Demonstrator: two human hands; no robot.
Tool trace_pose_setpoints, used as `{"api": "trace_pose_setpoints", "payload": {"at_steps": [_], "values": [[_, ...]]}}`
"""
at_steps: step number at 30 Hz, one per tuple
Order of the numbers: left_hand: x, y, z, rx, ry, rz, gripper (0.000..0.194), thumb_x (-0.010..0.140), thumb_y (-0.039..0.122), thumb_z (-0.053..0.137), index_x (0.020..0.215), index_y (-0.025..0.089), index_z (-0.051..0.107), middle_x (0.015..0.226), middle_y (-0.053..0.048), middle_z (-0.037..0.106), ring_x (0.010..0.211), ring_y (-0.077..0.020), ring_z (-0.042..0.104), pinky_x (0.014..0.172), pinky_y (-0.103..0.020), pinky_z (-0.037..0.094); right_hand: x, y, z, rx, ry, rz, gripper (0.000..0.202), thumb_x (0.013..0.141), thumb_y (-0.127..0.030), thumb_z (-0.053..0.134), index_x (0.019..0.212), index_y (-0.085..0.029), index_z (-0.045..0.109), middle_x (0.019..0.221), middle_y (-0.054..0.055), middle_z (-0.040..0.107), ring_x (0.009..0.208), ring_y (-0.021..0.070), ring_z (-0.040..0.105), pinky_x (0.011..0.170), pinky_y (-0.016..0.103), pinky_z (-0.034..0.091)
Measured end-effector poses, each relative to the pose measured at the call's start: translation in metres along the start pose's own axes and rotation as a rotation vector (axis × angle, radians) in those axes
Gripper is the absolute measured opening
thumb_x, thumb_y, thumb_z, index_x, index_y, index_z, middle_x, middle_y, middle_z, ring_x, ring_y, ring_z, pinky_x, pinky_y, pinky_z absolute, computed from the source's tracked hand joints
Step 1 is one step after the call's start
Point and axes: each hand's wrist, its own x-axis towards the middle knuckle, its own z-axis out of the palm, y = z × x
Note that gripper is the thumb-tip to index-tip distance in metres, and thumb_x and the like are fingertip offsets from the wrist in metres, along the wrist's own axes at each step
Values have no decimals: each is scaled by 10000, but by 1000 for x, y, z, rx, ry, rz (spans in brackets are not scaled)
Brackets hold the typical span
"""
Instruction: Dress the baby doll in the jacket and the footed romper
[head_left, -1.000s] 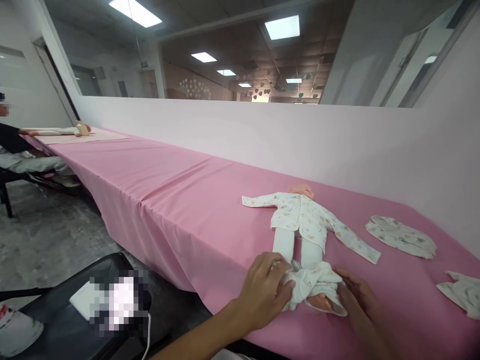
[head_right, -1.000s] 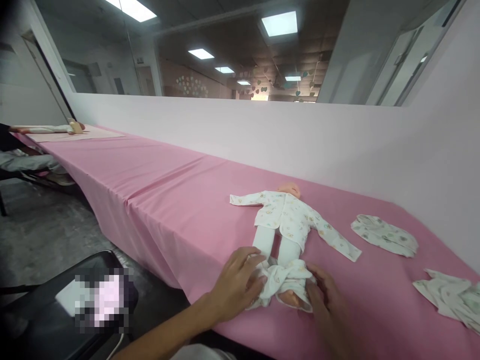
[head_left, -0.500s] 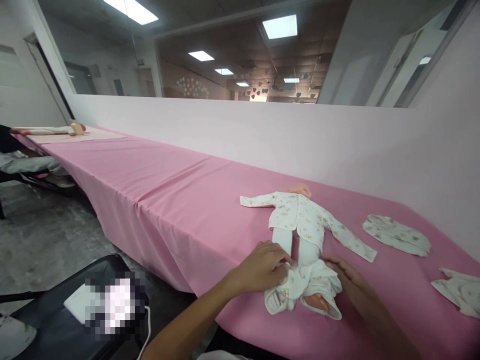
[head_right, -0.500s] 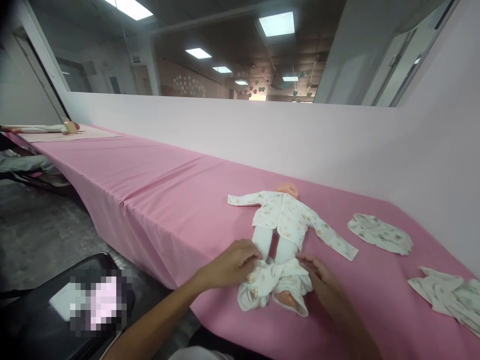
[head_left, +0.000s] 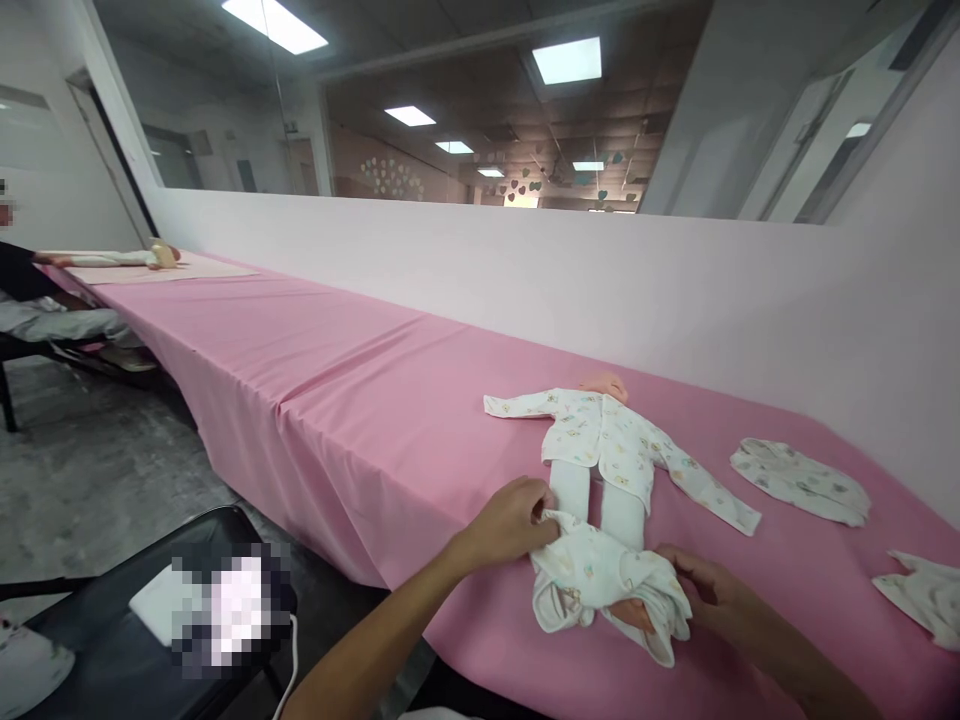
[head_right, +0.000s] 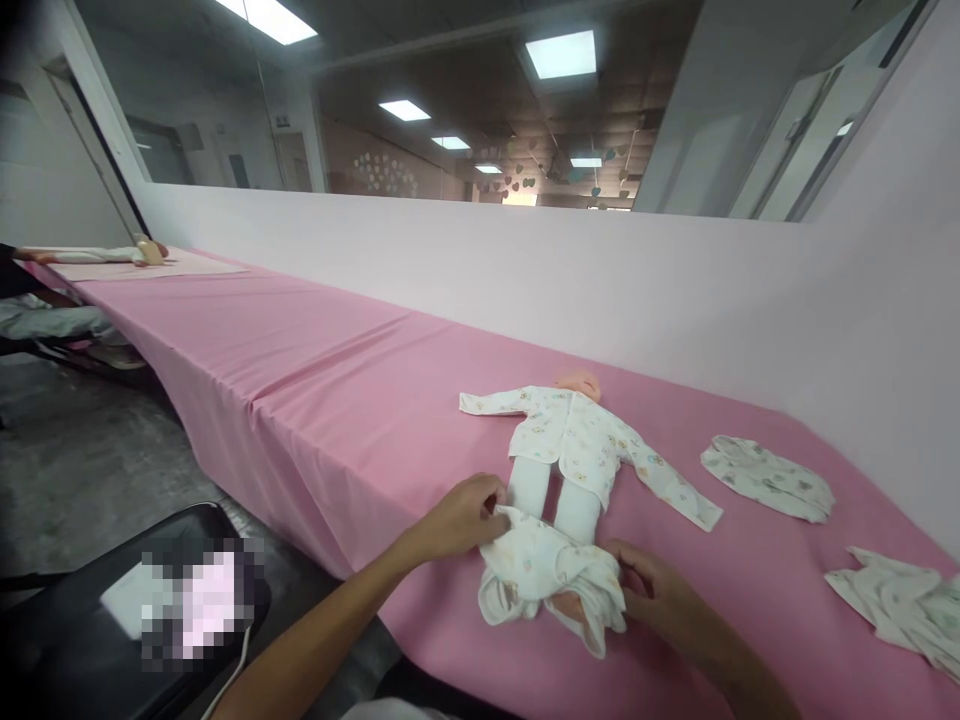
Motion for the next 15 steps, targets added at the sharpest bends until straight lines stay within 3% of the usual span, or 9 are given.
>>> {"api": "trace_pose_setpoints", "payload": {"at_steps": [3, 4, 7, 10, 15], "values": [[7, 5, -2, -249, 27, -57, 76, 746, 188, 537, 788, 192, 474, 794, 30, 491, 681, -103, 414, 566, -216, 330, 16, 6, -14, 142, -213, 140, 308, 758, -501, 489, 709, -214, 590, 691, 40, 627, 672, 226, 591, 606, 342, 471], [10, 6, -3, -307, 23, -63, 73, 752, 182, 534, 798, 190, 478, 791, 32, 490, 678, -98, 413, 570, -211, 334, 22, 8, -18, 162, -228, 173, 295, 757, -495, 511, 748, -211, 591, 716, 34, 638, 688, 225, 602, 613, 336, 474], [22, 4, -3, -403, 9, -99, 83, 776, 200, 537, 821, 191, 467, 743, 49, 462, 642, -84, 402, 562, -202, 331, 39, 13, -20, 104, -109, 190, 271, 763, -464, 515, 857, -216, 572, 798, 22, 666, 732, 218, 623, 632, 314, 472], [31, -7, 1, -367, 16, -124, 98, 798, 223, 533, 824, 196, 443, 728, 57, 445, 619, -80, 387, 551, -203, 320, 44, 18, -6, -126, 49, 186, 224, 743, -435, 496, 794, -221, 535, 745, 7, 649, 710, 205, 606, 620, 298, 442], [39, -23, 6, -137, 180, -72, 68, 847, 257, 497, 839, 201, 460, 738, 45, 501, 667, -109, 439, 590, -234, 328, 43, 17, 9, -368, 146, 218, 247, 755, -472, 453, 677, -237, 451, 575, -19, 552, 552, 173, 501, 538, 290, 367]]}}
